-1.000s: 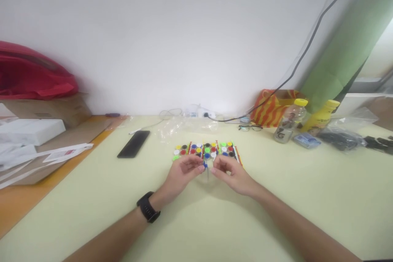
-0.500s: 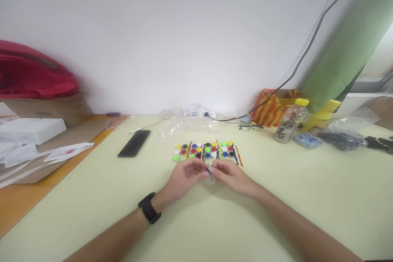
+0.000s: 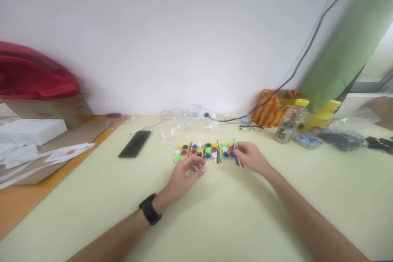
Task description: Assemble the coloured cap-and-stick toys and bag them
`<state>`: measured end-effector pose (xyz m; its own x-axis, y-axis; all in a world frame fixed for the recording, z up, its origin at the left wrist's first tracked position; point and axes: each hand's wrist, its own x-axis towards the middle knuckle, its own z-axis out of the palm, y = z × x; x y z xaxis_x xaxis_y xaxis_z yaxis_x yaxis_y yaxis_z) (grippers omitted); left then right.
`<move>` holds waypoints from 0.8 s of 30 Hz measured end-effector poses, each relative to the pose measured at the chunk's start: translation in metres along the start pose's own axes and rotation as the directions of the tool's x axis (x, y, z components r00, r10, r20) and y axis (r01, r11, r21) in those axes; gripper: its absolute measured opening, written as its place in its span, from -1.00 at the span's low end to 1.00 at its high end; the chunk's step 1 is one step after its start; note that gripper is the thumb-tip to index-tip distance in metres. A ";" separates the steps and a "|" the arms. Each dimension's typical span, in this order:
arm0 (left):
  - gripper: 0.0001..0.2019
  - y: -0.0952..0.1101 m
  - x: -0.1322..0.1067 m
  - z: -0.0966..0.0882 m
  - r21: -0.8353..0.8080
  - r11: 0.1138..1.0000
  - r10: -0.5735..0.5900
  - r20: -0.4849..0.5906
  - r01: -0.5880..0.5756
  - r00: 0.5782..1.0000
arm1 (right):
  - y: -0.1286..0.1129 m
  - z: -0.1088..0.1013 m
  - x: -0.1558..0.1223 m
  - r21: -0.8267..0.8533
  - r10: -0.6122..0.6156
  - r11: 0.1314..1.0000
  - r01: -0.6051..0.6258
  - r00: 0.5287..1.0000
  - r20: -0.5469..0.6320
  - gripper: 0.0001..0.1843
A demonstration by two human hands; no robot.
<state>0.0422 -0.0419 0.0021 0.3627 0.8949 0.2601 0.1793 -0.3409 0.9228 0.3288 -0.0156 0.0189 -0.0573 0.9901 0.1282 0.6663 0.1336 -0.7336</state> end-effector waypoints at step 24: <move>-0.92 0.008 -0.008 0.004 0.330 0.907 0.293 -0.045 -0.263 0.955 | -0.026 0.030 -0.035 -0.236 -0.633 0.731 0.640 0.765 0.115 -0.86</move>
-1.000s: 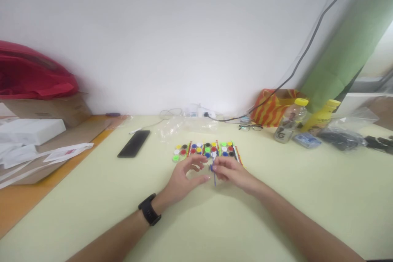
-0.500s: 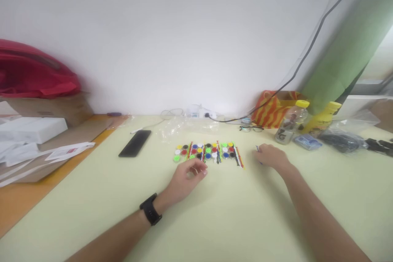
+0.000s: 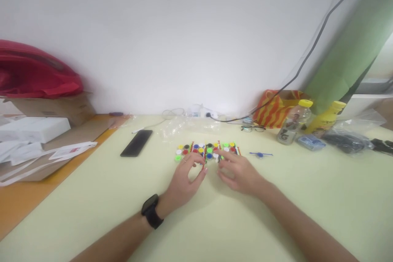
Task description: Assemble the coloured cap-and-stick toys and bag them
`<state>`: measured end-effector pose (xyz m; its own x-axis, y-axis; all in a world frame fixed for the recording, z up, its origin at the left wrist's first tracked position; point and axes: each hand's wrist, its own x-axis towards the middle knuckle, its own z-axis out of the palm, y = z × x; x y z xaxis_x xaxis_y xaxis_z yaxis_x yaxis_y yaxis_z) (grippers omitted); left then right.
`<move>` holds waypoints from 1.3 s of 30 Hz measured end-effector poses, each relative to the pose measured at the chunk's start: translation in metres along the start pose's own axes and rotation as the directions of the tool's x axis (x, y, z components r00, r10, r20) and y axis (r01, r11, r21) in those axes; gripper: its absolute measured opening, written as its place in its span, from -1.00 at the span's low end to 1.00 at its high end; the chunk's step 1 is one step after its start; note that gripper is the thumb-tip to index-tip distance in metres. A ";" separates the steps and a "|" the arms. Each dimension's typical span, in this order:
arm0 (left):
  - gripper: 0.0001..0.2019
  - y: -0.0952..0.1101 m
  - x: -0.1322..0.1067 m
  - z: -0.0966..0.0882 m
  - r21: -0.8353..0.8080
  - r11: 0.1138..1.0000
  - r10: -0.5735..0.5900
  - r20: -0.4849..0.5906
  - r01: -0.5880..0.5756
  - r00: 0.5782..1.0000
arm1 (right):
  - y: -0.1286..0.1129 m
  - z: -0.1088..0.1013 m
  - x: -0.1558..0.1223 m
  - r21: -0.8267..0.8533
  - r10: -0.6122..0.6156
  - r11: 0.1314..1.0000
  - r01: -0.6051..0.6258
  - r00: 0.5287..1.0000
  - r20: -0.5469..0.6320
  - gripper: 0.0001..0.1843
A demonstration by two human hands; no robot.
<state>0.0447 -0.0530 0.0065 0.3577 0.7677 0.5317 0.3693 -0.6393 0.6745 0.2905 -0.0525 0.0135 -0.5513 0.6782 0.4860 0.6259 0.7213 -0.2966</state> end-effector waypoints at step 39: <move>-0.72 0.001 -0.006 0.002 0.053 0.965 0.258 -0.031 -0.256 0.966 | -0.032 0.008 0.004 0.915 0.061 0.281 -0.290 0.957 0.285 -0.57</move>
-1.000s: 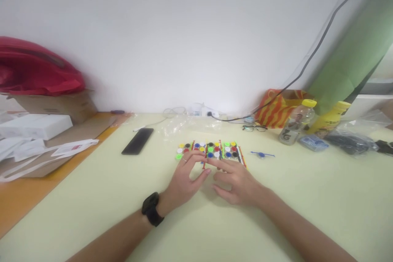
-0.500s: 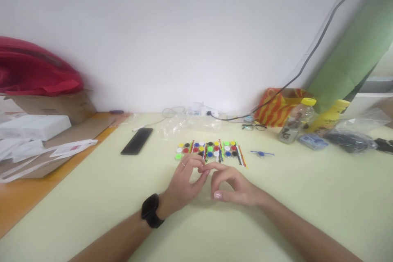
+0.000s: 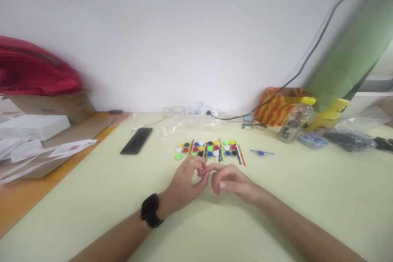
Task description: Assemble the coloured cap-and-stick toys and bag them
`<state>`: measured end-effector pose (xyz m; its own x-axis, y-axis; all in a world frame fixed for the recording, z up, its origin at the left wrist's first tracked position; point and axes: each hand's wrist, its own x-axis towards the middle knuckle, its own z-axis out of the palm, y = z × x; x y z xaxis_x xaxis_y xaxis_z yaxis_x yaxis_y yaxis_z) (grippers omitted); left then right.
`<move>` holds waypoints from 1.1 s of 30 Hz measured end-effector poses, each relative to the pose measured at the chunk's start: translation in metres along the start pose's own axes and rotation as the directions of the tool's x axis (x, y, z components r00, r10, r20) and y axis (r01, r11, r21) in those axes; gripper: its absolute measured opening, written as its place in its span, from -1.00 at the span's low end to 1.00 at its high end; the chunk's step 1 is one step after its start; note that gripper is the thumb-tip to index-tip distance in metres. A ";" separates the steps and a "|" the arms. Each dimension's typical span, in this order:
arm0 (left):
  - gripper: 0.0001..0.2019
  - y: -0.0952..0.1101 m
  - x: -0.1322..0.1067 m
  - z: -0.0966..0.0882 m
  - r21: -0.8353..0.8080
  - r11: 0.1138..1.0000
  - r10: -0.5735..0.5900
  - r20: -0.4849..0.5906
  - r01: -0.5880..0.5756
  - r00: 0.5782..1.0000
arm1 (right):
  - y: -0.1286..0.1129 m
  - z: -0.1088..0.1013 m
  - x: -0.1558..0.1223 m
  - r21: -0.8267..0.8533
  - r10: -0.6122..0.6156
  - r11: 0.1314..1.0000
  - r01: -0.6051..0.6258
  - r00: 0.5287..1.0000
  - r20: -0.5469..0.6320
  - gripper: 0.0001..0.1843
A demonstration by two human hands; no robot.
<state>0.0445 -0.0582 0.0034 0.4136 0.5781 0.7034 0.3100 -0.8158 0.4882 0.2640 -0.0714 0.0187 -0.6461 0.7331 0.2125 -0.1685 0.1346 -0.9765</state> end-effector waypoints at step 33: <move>-0.80 0.003 0.002 0.003 -0.052 0.998 -0.036 0.033 0.038 0.999 | 0.013 -0.005 0.002 0.262 0.016 0.965 -0.013 1.000 -0.006 -0.57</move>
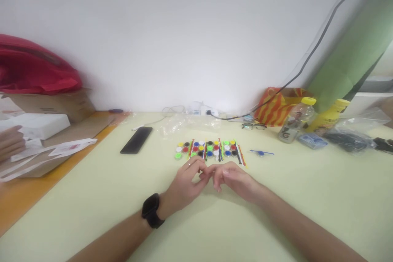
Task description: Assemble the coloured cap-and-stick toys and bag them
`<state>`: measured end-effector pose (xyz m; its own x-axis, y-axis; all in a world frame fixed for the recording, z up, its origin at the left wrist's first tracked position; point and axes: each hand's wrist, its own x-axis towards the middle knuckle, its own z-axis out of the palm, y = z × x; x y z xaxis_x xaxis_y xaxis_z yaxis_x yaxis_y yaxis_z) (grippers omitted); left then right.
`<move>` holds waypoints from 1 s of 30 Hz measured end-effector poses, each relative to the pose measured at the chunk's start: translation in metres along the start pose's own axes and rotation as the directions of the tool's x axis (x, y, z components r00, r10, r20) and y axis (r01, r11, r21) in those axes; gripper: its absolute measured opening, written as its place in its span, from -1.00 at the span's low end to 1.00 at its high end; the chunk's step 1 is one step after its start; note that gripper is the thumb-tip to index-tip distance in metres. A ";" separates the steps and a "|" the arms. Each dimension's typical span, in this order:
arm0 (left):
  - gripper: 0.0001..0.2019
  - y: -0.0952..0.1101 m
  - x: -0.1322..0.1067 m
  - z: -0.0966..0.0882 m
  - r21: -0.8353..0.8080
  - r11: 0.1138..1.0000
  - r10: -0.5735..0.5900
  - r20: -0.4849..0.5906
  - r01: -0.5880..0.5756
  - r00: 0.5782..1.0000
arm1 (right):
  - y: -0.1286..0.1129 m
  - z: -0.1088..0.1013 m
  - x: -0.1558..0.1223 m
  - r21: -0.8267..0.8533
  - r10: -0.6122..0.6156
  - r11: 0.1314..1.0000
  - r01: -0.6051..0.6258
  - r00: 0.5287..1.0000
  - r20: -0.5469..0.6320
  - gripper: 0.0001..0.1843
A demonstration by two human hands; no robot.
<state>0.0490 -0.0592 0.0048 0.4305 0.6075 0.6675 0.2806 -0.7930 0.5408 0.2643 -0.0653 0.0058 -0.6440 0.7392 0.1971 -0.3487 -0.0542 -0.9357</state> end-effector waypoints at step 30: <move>-0.82 0.001 0.001 -0.002 -0.051 0.996 -0.073 0.067 0.077 0.995 | 0.005 -0.004 0.003 0.027 0.026 0.999 -0.027 0.999 0.032 -0.52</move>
<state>0.0484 -0.0589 0.0067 0.4657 0.6595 0.5901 0.2689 -0.7408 0.6156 0.2640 -0.0607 0.0007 -0.6746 0.7155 0.1817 -0.3494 -0.0927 -0.9324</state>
